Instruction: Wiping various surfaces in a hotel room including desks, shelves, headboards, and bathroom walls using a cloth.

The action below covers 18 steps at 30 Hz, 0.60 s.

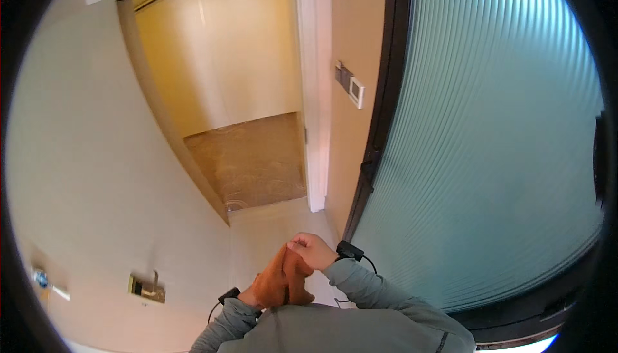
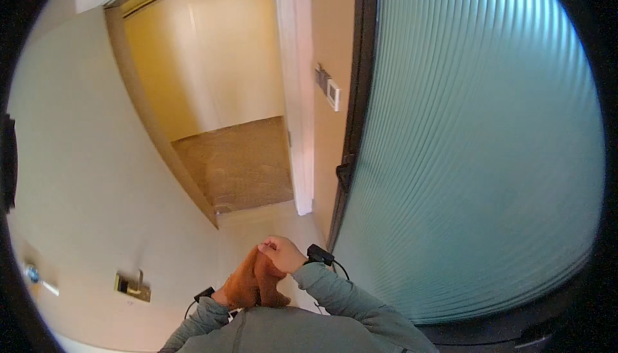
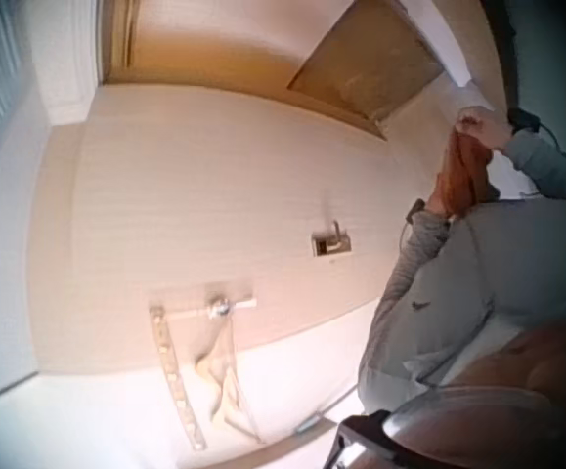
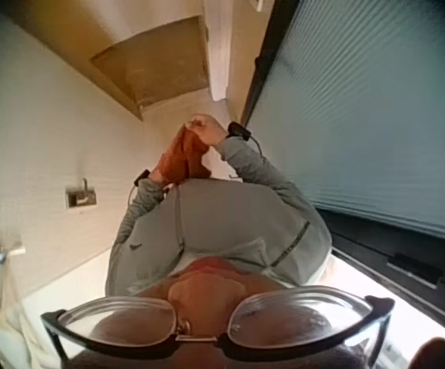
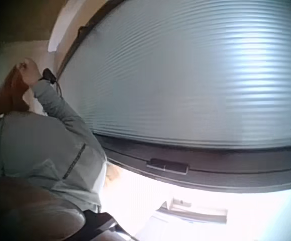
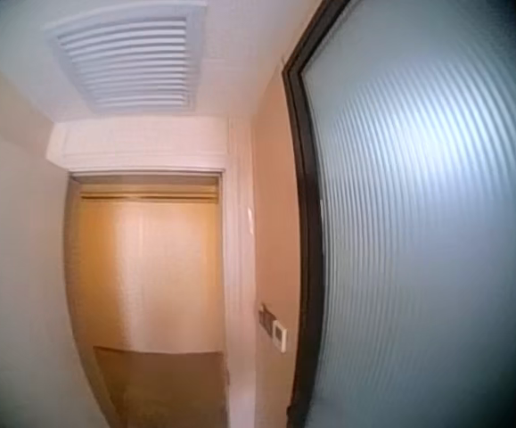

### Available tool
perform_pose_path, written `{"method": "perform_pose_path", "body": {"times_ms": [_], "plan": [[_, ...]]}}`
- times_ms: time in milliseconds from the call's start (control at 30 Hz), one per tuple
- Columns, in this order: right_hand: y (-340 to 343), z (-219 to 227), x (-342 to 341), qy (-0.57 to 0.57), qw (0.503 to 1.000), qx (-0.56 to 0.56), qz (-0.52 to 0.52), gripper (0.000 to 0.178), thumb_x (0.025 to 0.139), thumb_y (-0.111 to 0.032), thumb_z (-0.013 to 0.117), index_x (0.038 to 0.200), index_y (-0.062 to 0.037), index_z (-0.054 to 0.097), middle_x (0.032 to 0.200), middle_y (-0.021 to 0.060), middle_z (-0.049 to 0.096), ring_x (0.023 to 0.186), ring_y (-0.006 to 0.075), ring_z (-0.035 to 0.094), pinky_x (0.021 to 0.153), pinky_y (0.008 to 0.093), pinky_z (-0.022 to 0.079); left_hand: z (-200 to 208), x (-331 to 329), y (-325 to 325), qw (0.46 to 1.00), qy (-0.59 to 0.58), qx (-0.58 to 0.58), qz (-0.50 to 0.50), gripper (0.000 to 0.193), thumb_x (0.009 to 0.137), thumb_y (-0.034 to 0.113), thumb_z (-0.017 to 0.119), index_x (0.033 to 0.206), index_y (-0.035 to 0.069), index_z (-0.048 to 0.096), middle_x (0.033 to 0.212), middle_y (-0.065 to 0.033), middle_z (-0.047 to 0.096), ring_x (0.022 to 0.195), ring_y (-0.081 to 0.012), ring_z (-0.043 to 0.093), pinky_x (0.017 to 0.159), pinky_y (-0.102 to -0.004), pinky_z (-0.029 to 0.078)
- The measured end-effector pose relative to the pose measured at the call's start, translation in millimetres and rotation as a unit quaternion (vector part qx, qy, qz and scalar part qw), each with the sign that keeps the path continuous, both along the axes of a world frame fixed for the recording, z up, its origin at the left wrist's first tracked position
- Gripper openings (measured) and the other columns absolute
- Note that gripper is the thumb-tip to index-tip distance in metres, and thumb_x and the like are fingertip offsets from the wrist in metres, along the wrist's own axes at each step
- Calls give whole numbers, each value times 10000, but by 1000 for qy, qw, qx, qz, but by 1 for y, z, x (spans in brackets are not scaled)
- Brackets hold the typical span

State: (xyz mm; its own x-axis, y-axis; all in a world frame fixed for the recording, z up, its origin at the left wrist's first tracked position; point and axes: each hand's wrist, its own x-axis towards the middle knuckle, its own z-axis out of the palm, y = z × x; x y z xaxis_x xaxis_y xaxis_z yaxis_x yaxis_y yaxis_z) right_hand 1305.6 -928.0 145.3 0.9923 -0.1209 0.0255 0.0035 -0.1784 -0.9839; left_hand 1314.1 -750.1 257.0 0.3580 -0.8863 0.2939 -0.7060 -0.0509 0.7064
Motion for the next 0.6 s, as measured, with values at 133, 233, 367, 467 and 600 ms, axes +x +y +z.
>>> {"method": "perform_pose_path", "body": {"times_ms": [133, 233, 367, 467, 600], "plan": [[-61, 0, 14, -1, 997, -12, -82, 235, 1005, -234, 650, 1047, -3, 657, 847, 70, 664, 792, 147, 600, 726, 317, 500, -20, 60, -55, 972, 207, 25, -110, 589, 763, 220, 780, 1257, 34, 519, 1171, -92, 618, 1127, -260, 583, 969, -390, 450], [-95, 7, 18, -40, 982, -1, -186, 247, 1005, -205, 649, 1142, 0, 629, 896, 75, 676, 826, 148, 618, 752, 315, 514, -50, 111, -92, 924, 340, 38, -169, 569, 795, 227, 758, 1274, 42, 515, 1195, -91, 611, 1141, -257, 580, 984, -392, 453], [-113, 33, 19, -45, 949, 2, -312, 319, 999, -158, 652, 1259, 11, 578, 987, 92, 702, 927, 160, 660, 837, 321, 538, -89, 178, -146, 876, 403, 78, -253, 541, 838, 236, 729, 1297, 52, 510, 1227, -90, 601, 1160, -253, 576, 1003, -395, 458], [-114, 58, 27, -85, 898, -91, -421, 297, 990, -145, 640, 1237, 15, 596, 1089, 155, 707, 984, 250, 696, 877, 344, 545, -118, 231, -193, 837, 437, 109, -310, 521, 870, 242, 707, 1315, 60, 507, 1250, -89, 594, 1174, -251, 572, 1017, -397, 462], [-128, 78, 72, -58, 732, -378, -564, 354, 887, -136, 692, 1206, 1, 620, 1130, 184, 675, 1036, 360, 653, 974, 425, 485, -149, 302, -255, 778, 465, 166, -388, 495, 912, 251, 678, 1338, 70, 502, 1282, -87, 585, 1193, -247, 568, 1036, -400, 467]]}}
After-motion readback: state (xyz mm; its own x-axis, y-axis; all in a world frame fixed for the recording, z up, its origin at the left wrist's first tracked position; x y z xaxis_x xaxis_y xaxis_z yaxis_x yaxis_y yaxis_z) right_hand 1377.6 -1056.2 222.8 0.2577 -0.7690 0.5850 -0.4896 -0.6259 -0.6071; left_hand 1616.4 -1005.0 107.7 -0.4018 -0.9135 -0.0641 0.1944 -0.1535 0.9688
